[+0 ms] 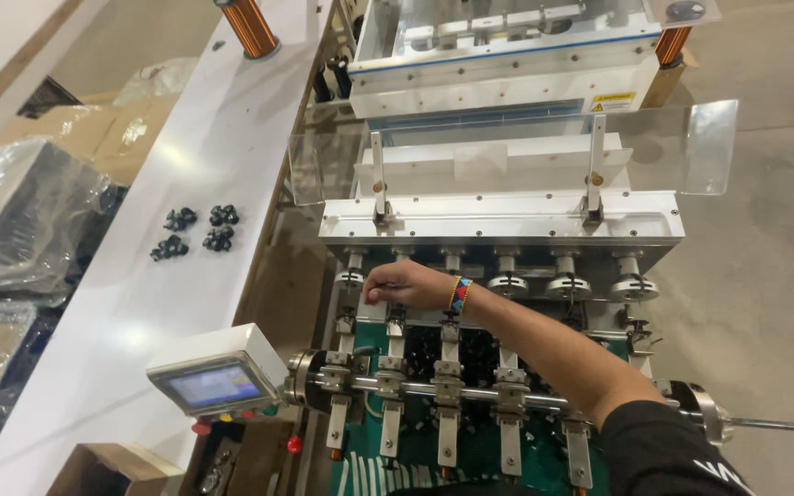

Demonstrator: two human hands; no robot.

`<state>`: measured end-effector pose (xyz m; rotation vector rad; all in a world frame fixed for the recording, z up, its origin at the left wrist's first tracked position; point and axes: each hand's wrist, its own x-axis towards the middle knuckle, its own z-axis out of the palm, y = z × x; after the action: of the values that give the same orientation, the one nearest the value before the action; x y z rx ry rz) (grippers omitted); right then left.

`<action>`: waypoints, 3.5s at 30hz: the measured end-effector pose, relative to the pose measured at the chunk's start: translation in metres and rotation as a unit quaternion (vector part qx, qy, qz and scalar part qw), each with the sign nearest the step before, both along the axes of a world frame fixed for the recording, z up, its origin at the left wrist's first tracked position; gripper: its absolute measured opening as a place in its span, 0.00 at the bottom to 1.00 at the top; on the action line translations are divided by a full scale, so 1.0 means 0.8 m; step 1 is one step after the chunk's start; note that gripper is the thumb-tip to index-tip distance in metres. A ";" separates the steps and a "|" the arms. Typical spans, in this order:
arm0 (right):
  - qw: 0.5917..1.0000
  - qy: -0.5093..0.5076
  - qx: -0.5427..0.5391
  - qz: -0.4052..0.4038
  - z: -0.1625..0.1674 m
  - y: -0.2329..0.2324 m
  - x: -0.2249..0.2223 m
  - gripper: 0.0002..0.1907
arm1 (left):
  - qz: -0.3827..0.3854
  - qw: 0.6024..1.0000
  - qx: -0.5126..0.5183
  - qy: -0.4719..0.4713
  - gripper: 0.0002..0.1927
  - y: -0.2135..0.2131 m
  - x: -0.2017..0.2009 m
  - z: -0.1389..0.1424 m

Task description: The person operates a small benchtop winding machine: they place small black coil components into the machine's holders, pull the red-handled lever to run the machine, and use scissors to trim excess wire from the wound parts. They set finished parts on the green mat and continue loading the next components.

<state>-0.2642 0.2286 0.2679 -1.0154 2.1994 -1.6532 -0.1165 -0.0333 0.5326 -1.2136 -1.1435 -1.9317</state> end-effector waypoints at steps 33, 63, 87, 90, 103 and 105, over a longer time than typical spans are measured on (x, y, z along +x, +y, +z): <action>0.921 0.327 0.210 0.008 -0.004 -0.084 0.226 0.07 | 0.298 0.531 -0.652 -0.453 0.16 -0.065 0.167 -0.448; 0.995 -0.049 -0.010 -0.086 -0.051 -0.048 0.108 0.61 | 0.336 0.785 -0.511 -0.099 0.07 0.030 0.031 -0.332; 0.951 -0.060 -0.128 -0.276 -0.048 -0.053 0.042 0.08 | 0.453 0.828 -0.296 -0.146 0.06 0.089 -0.117 -0.335; 0.938 0.059 -0.037 -0.340 -0.033 -0.052 0.034 0.08 | 0.450 0.829 -0.281 -0.176 0.06 0.096 -0.129 -0.338; 0.914 0.256 0.036 -0.313 0.067 0.025 0.003 0.04 | 0.342 0.839 -0.322 -0.274 0.19 0.090 -0.104 -0.328; 0.908 0.274 0.063 -0.311 0.091 0.050 0.008 0.04 | 0.329 0.840 -0.333 -0.274 0.17 0.083 -0.098 -0.337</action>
<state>-0.2578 0.2684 0.3405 -0.8687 3.2278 -1.5212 -0.1953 0.0327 0.2632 -0.3882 -2.3054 -1.3724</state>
